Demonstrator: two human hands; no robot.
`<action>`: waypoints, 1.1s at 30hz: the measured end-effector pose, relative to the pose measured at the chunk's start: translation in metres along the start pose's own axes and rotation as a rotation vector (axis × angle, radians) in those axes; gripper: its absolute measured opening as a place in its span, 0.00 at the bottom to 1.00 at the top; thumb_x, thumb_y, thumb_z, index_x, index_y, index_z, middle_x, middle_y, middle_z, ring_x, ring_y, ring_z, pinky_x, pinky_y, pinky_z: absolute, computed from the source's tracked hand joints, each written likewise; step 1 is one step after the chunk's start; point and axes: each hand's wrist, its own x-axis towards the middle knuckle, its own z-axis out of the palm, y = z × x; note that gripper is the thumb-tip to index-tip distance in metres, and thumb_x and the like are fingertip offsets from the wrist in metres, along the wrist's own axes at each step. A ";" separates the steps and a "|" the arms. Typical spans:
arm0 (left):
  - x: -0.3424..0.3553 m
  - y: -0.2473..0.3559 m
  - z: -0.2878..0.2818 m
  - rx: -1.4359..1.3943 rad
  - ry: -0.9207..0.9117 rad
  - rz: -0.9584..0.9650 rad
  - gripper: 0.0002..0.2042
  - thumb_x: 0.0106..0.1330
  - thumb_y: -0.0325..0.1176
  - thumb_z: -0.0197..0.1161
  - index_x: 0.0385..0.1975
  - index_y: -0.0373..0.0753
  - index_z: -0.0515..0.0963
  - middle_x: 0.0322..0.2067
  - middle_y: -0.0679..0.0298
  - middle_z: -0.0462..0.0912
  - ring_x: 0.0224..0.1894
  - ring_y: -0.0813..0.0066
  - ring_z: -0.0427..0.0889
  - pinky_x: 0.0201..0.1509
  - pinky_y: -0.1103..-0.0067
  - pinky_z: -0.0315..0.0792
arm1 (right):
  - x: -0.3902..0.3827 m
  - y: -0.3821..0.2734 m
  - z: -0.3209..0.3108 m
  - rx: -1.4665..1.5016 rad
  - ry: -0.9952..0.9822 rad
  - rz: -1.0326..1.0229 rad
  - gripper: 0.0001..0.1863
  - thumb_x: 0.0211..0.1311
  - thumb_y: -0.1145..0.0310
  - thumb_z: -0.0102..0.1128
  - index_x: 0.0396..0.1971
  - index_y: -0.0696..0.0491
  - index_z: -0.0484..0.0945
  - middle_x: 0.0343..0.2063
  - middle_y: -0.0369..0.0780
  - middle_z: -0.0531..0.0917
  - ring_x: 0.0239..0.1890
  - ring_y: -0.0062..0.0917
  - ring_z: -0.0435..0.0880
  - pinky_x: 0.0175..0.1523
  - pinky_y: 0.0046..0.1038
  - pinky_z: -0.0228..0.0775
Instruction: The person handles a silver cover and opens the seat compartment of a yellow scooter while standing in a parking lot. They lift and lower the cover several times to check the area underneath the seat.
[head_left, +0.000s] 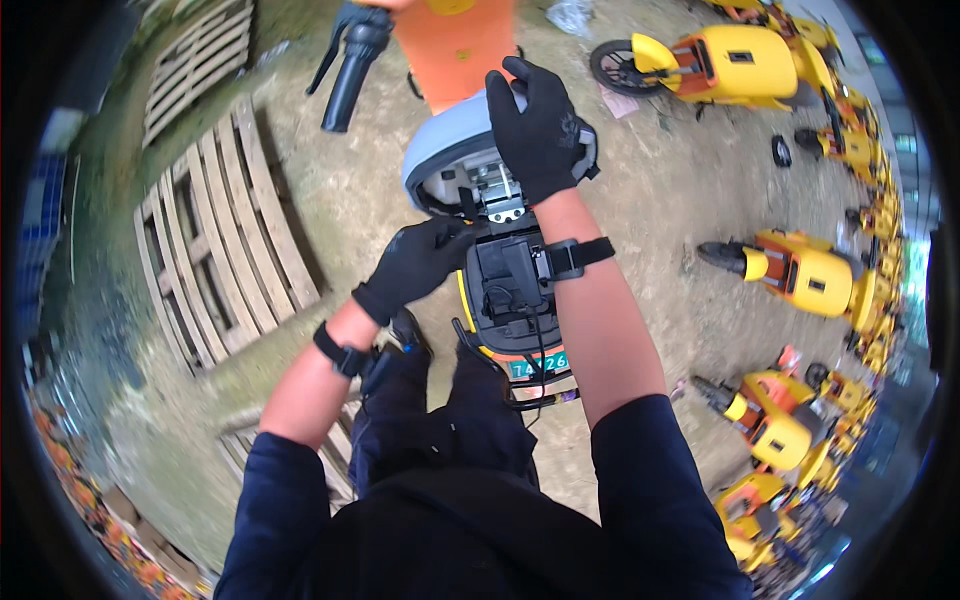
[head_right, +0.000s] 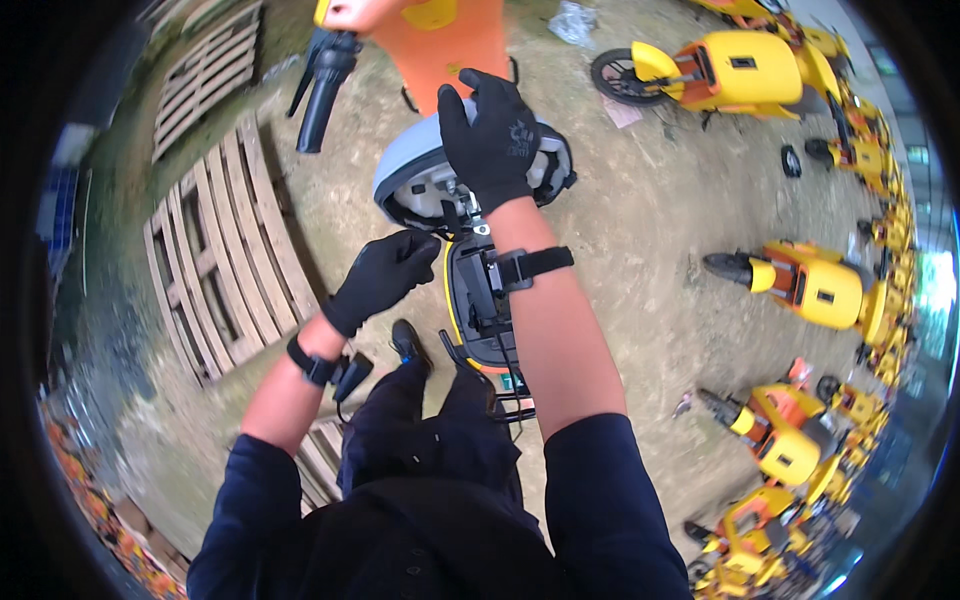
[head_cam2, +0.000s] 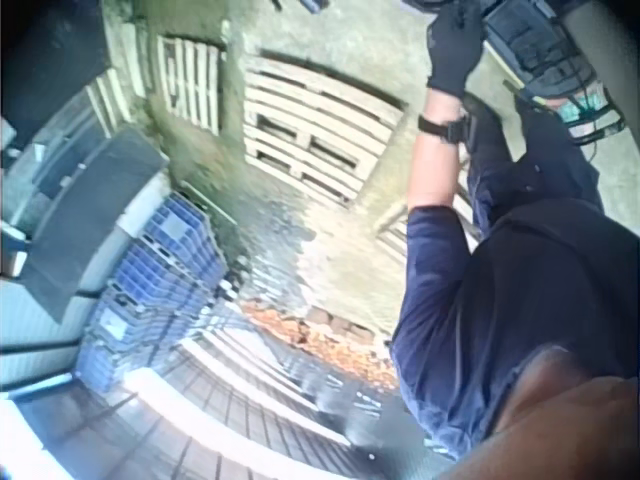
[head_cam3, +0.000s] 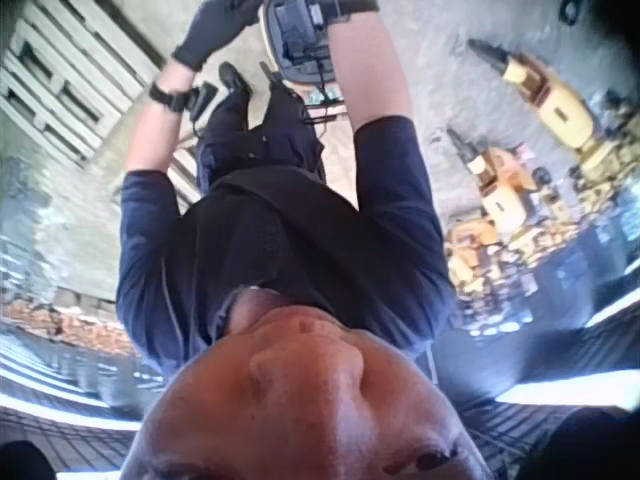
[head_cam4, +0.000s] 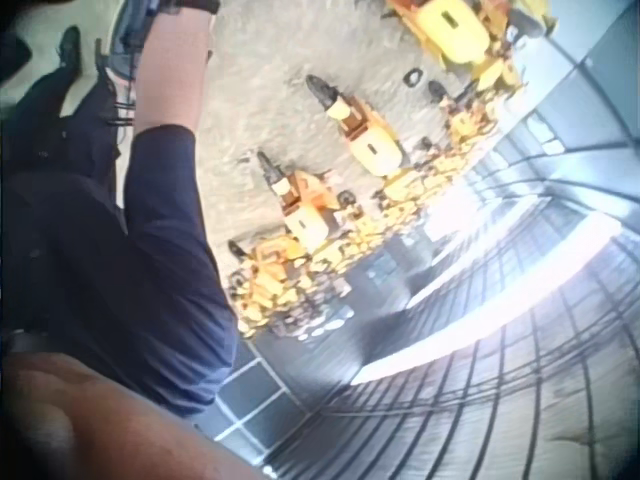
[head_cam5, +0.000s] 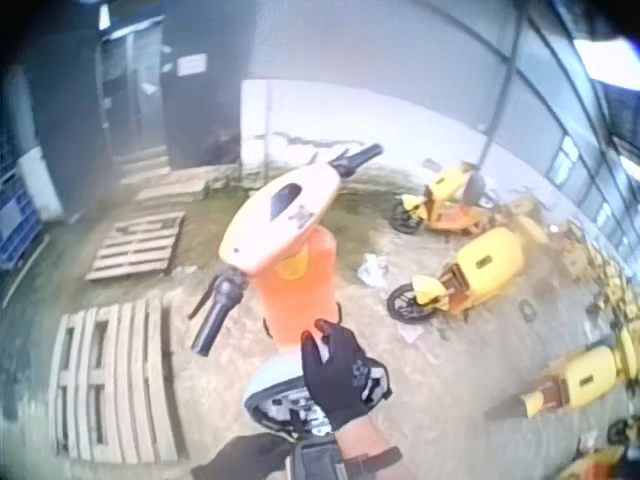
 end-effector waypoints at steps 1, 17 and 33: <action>-0.004 0.018 -0.001 0.034 0.040 0.216 0.13 0.63 0.36 0.57 0.42 0.35 0.76 0.29 0.61 0.81 0.27 0.79 0.80 0.32 0.82 0.73 | -0.001 0.000 -0.009 0.198 0.079 0.048 0.15 0.54 0.60 0.59 0.35 0.56 0.76 0.30 0.41 0.80 0.32 0.30 0.80 0.41 0.29 0.70; 0.119 0.117 0.042 1.077 0.232 0.784 0.16 0.57 0.41 0.59 0.40 0.39 0.77 0.36 0.57 0.78 0.40 0.59 0.76 0.44 0.67 0.68 | -0.090 0.140 -0.060 1.471 -0.290 1.239 0.13 0.61 0.58 0.51 0.21 0.50 0.71 0.12 0.31 0.68 0.11 0.15 0.64 0.14 0.15 0.54; 0.161 0.132 0.079 1.532 0.003 0.494 0.06 0.51 0.38 0.59 0.23 0.45 0.80 0.26 0.59 0.77 0.33 0.58 0.77 0.34 0.65 0.70 | -0.077 0.144 -0.056 1.800 -0.006 1.243 0.11 0.60 0.67 0.50 0.18 0.49 0.67 0.10 0.28 0.64 0.11 0.12 0.63 0.15 0.13 0.53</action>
